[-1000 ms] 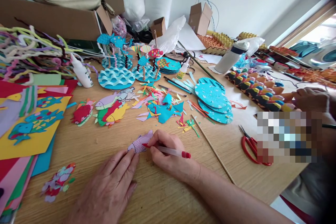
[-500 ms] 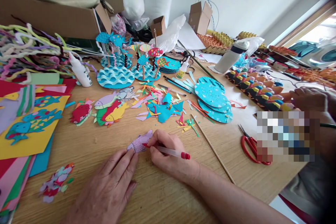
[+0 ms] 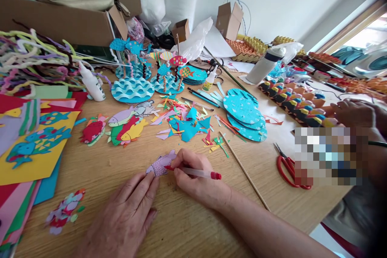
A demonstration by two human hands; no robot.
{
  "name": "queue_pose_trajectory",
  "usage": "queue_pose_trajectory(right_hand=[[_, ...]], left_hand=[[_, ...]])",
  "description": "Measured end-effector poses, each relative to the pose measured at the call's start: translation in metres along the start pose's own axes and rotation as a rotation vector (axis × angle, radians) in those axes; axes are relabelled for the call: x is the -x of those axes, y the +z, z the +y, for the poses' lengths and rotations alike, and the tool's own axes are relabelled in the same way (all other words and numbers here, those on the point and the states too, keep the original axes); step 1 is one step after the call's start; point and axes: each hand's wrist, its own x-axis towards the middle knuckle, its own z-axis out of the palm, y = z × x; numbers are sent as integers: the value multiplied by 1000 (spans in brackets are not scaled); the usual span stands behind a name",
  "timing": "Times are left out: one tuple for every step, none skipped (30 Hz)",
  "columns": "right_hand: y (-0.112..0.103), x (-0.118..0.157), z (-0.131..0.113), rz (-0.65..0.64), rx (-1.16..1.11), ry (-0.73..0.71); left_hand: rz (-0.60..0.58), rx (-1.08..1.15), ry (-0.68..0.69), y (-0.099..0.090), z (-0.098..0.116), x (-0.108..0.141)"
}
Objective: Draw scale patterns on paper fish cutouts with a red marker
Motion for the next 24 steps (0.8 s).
queue_pose_trajectory(right_hand=[[0, 0, 1, -4, -1, -4], [1, 0, 2, -9, -7, -6], [1, -1, 3, -14, -15, -8], [2, -1, 5, -16, -23, -8], [3, -1, 6, -11, -27, -8], [4, -1, 8, -1, -27, -11], [5, -1, 9, 11, -22, -16], [6, -1, 10, 21, -17, -22], [6, 0, 11, 25, -10, -27], [7, 0, 11, 25, -3, -31], [6, 0, 11, 24, 4, -35], [6, 0, 11, 21, 10, -37], [6, 0, 10, 17, 16, -37], [5, 1, 9, 14, 22, -35], [5, 0, 9, 10, 28, -31], [4, 0, 8, 7, 31, -28], [4, 0, 7, 6, 33, -26], [4, 0, 7, 5, 33, -25], [4, 0, 6, 7, 32, -23], [4, 0, 6, 10, 32, -21], [4, 0, 6, 13, 32, -18], [5, 0, 7, 15, 34, -14], [5, 0, 7, 16, 38, -11], [6, 0, 7, 17, 44, -10]], left_hand=[[2, -3, 1, 0, 0, 0], [3, -6, 2, 0, 0, 0], [2, -8, 2, 0, 0, 0], [-1, -10, 3, 1, 0, 0], [-6, -11, 2, 1, 0, 0], [-8, -11, -1, 1, 0, 0], [-10, -10, -2, 1, 0, 0], [-10, -7, -4, 2, 0, 0], [-9, -5, -6, 2, 0, 0], [-6, -2, -5, 2, 1, 0], [-4, 0, -3, 2, 1, -1], [0, 3, -1, 2, 1, -1], [4, 4, 0, 1, 1, -1], [6, 6, 2, 1, 1, -2], [10, 8, 4, 1, 0, -2], [13, 9, 3, 0, 0, -3], [15, 10, 2, -1, 0, -3], [17, 10, 3, -1, 0, -4], [18, 10, 2, -2, 0, -4], [19, 9, 1, -2, 0, -4], [20, 9, -1, -3, 0, -5], [20, 11, -4, -3, 0, -5], [21, 13, -7, -3, 0, -4], [21, 16, -12, -3, 0, -4]])
